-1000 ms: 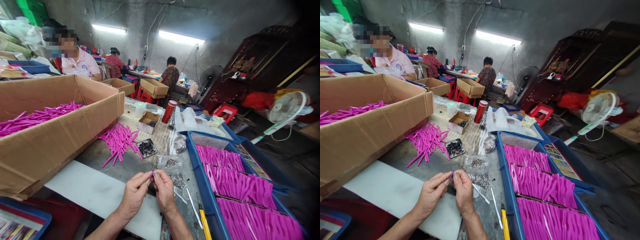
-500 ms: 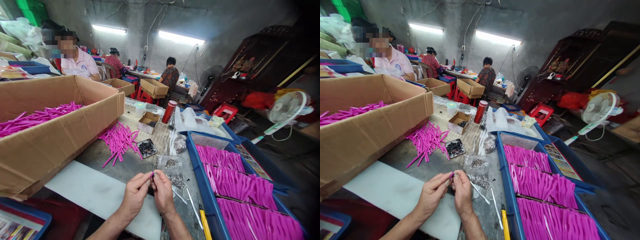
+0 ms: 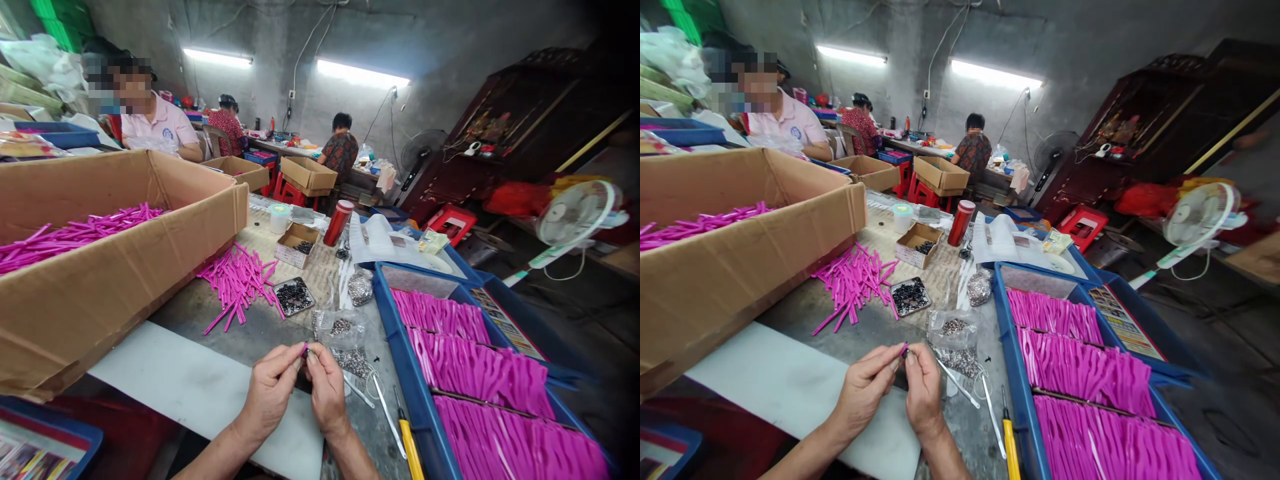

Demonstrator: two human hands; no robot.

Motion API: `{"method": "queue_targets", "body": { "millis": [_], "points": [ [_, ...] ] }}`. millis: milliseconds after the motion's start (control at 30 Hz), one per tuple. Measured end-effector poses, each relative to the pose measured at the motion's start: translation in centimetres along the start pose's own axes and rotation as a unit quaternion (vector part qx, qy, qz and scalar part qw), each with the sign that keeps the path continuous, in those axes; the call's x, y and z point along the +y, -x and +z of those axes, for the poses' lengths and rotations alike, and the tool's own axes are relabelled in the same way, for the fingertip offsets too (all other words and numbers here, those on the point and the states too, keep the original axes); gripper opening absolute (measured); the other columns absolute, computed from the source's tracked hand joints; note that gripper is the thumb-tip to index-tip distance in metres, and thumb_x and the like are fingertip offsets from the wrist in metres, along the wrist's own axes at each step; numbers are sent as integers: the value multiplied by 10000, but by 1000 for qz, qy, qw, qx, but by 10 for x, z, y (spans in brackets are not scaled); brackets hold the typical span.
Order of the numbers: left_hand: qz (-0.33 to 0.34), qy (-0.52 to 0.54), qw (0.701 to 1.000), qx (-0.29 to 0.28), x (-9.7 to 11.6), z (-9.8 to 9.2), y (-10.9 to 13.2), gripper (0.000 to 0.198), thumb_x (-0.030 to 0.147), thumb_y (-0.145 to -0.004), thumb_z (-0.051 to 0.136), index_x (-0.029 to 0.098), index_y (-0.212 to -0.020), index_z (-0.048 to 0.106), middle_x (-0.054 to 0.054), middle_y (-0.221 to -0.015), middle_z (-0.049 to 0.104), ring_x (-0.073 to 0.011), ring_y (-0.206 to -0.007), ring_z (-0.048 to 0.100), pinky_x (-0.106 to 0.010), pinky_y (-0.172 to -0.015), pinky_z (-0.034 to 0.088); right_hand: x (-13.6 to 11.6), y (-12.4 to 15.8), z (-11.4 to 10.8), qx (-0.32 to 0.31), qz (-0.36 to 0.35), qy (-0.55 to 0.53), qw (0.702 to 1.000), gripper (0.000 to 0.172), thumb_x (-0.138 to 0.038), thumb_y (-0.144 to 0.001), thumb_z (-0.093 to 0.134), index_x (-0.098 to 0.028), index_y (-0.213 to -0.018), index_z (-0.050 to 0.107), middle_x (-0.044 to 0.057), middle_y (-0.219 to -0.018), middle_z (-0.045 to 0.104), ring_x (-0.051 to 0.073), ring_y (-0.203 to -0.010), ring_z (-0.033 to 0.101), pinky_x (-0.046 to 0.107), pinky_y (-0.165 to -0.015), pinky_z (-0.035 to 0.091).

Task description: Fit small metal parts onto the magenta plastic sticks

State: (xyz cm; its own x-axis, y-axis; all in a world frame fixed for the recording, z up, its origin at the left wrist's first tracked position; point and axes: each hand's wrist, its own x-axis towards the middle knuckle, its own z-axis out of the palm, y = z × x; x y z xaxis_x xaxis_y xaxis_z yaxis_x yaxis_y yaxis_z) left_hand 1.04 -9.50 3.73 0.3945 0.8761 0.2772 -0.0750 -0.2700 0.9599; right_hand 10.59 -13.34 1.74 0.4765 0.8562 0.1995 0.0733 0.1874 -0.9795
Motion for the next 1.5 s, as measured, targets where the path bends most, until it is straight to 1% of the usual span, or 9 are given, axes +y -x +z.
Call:
{"method": "queue_targets", "body": {
  "millis": [100,300,467,567,767,900,1067,1367,1500],
  "points": [
    [-7,1,1000,-2,0,0,0,245,199,-736,507,166,-930,653,-29,-631,549,-112,-547,503,-201,-488,446,1,0,-2,-22,17,-14,1000,221,-345,-789,417,-173,-794,557,-5,-635,480,125,-579,432,221,-500,340],
    [-9,1,1000,-3,-3,1,0,250,192,-731,507,164,-932,652,-24,-621,526,-110,-544,493,-193,-470,438,5,0,-4,-25,22,-22,999,198,-336,-802,406,-180,-777,525,-14,-646,472,119,-594,431,221,-539,351],
    [-8,-6,1000,-6,-4,1,1,250,194,-735,504,166,-934,652,-23,-611,516,-110,-541,483,-186,-451,428,4,-3,-4,-17,-2,6,1000,184,-323,-790,428,-176,-728,519,-13,-647,478,127,-626,444,229,-594,372],
    [-13,-3,1000,-14,-5,0,1,255,188,-736,501,168,-944,647,-22,-623,513,-100,-520,464,-183,-440,416,5,-5,-5,-9,-18,27,999,165,-300,-778,446,-171,-713,526,-10,-643,487,129,-622,448,228,-593,376],
    [-44,45,998,-15,-11,2,2,258,183,-728,505,169,-943,647,1,-615,453,-68,-448,400,-179,-398,370,5,-8,-9,-18,-33,25,999,137,-264,-756,480,-171,-680,546,-16,-628,497,120,-604,451,220,-581,374],
    [-70,84,994,-14,-9,4,1,254,180,-718,510,161,-926,655,19,-597,404,-48,-413,368,-171,-367,332,4,-9,-10,-20,-15,0,1000,120,-267,-743,501,-171,-691,552,-21,-621,504,115,-596,456,216,-572,379],
    [-84,89,992,-11,-4,4,0,252,189,-701,524,150,-908,662,22,-592,400,-45,-405,362,-172,-358,326,4,-10,-8,-1,8,-39,999,100,-270,-720,525,-172,-718,542,-18,-633,511,113,-587,463,215,-554,393],
    [-88,100,991,-5,-1,5,1,249,222,-689,534,137,-879,671,22,-581,402,-48,-398,350,-177,-349,314,-1,-13,-13,-5,-75,38,996,40,-195,-709,530,-178,-674,540,-10,-637,485,124,-607,454,230,-561,383],
    [-76,96,992,-10,0,4,1,247,197,-699,527,140,-895,666,24,-579,394,-49,-409,359,-174,-360,319,-4,-13,-14,-20,-78,57,995,82,-213,-727,516,-174,-658,539,-11,-624,482,125,-604,453,232,-567,374]
  ]
}}
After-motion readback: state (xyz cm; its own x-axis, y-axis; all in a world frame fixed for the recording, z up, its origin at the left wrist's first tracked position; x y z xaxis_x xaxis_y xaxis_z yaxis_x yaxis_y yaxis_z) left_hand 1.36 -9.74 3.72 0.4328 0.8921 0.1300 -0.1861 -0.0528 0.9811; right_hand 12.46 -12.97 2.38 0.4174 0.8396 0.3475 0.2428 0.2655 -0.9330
